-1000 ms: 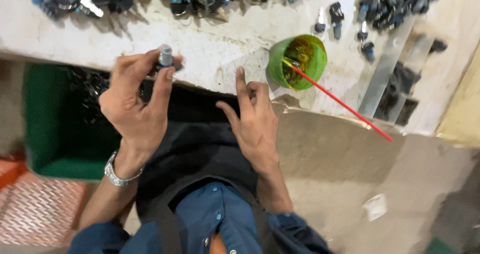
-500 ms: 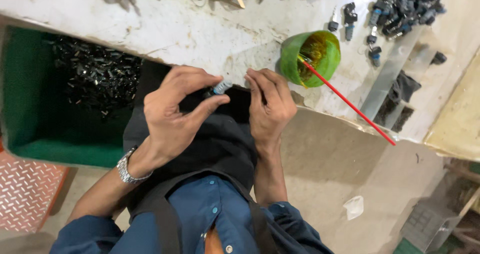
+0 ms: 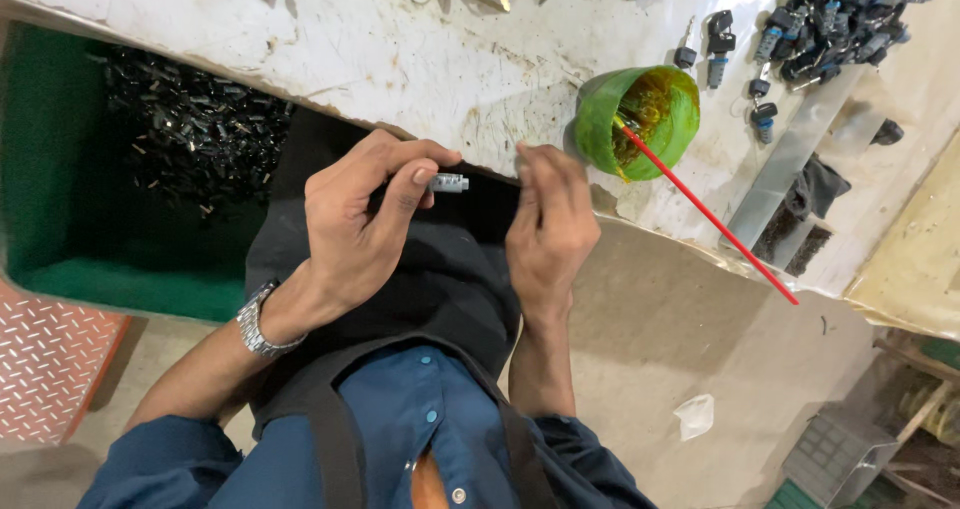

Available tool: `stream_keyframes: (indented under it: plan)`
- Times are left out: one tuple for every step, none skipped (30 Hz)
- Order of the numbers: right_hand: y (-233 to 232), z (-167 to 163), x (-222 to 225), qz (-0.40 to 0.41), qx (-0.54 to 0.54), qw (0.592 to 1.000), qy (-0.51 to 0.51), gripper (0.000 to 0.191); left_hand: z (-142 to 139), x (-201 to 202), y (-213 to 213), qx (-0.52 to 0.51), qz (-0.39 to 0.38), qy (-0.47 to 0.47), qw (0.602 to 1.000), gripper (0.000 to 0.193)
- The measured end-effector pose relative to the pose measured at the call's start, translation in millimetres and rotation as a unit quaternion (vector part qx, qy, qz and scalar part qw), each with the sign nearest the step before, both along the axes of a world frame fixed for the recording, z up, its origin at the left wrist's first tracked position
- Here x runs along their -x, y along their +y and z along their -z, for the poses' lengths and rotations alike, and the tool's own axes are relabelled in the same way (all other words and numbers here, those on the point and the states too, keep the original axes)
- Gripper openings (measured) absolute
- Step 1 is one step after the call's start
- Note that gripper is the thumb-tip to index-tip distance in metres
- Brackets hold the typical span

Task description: The person picks up small metal fittings one at a time from the workbench, holds each in one hand, and uses a long-handled brush to apply a yellow-green liquid from a cup onto the fitting. They turn the fitting while brushing, then set the treated fitting back on the bench and reach for the next one.

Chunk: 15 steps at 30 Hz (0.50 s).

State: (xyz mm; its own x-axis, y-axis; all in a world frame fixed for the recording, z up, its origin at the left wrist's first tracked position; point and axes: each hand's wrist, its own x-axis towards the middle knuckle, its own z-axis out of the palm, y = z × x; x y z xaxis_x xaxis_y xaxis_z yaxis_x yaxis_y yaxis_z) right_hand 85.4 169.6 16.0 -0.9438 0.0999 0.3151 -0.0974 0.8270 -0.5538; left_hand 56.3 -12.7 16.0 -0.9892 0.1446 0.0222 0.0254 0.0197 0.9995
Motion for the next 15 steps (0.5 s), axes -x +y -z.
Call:
stream_keyframes:
  plan:
    - [-1.1,-0.8,-1.8,-0.009,-0.02,1.0,-0.017,0.027,0.3,0.5,-0.6,0.007,0.004,0.01,1.0,0.015]
    - [-2.8,-1.4,-3.5,-0.015,-0.04,0.998,-0.035,0.031,0.5,1.6,-1.1,0.019,0.003,0.018,1.0,0.017]
    - [-4.0,-1.5,-5.2,-0.021,-0.06,0.997,-0.052,0.037,0.6,2.4,-1.2,0.03,0.004,0.026,0.999,0.018]
    - [-4.9,-1.4,-6.4,-0.023,-0.061,0.997,-0.04,0.034,0.5,3.3,-0.8,0.04,0.006,0.035,0.999,0.02]
    - [-5.2,-0.9,-7.7,-0.025,-0.063,0.997,-0.026,0.032,0.3,3.8,0.3,0.044,0.006,0.057,0.997,0.022]
    - [-4.9,-1.0,-8.8,-0.027,-0.064,0.997,-0.013,0.03,-0.3,4.0,1.6,0.049,0.006,0.079,0.996,0.025]
    - [-4.2,-1.0,-10.1,-0.027,-0.007,1.0,-0.01,0.026,-0.8,3.7,3.3,0.053,0.004,0.101,0.993,0.028]
    - [-3.0,-0.9,-10.4,-0.029,0.052,0.998,-0.004,0.023,-1.0,4.3,5.0,0.056,0.01,0.104,0.993,0.029]
    - [-1.5,-0.6,-10.4,-0.034,0.112,0.993,0.0,0.02,-1.4,3.9,6.3,0.06,0.013,0.105,0.993,0.029]
    - [-0.9,0.2,-9.3,-0.015,0.118,0.993,0.011,0.019,-2.0,3.1,6.7,0.066,0.015,0.101,0.993,0.03]
    - [-0.2,1.2,-7.9,0.006,0.125,0.992,0.019,0.018,-2.1,2.5,6.9,0.059,0.016,0.096,0.993,0.031]
    - [0.3,2.2,-5.7,0.029,0.13,0.991,0.029,0.018,-1.9,2.5,7.1,0.05,0.02,0.094,0.994,0.032]
    - [0.3,4.0,-2.9,0.029,0.102,0.994,0.039,0.017,-1.2,2.7,6.9,0.04,0.026,0.097,0.994,0.033]
    - [0.2,5.5,0.8,0.03,0.074,0.996,0.048,0.017,-0.6,3.1,6.2,0.043,0.036,0.102,0.993,0.033]
    - [-0.2,7.1,3.8,0.03,0.045,0.997,0.056,0.017,0.1,3.3,5.4,0.047,0.046,0.105,0.992,0.033]
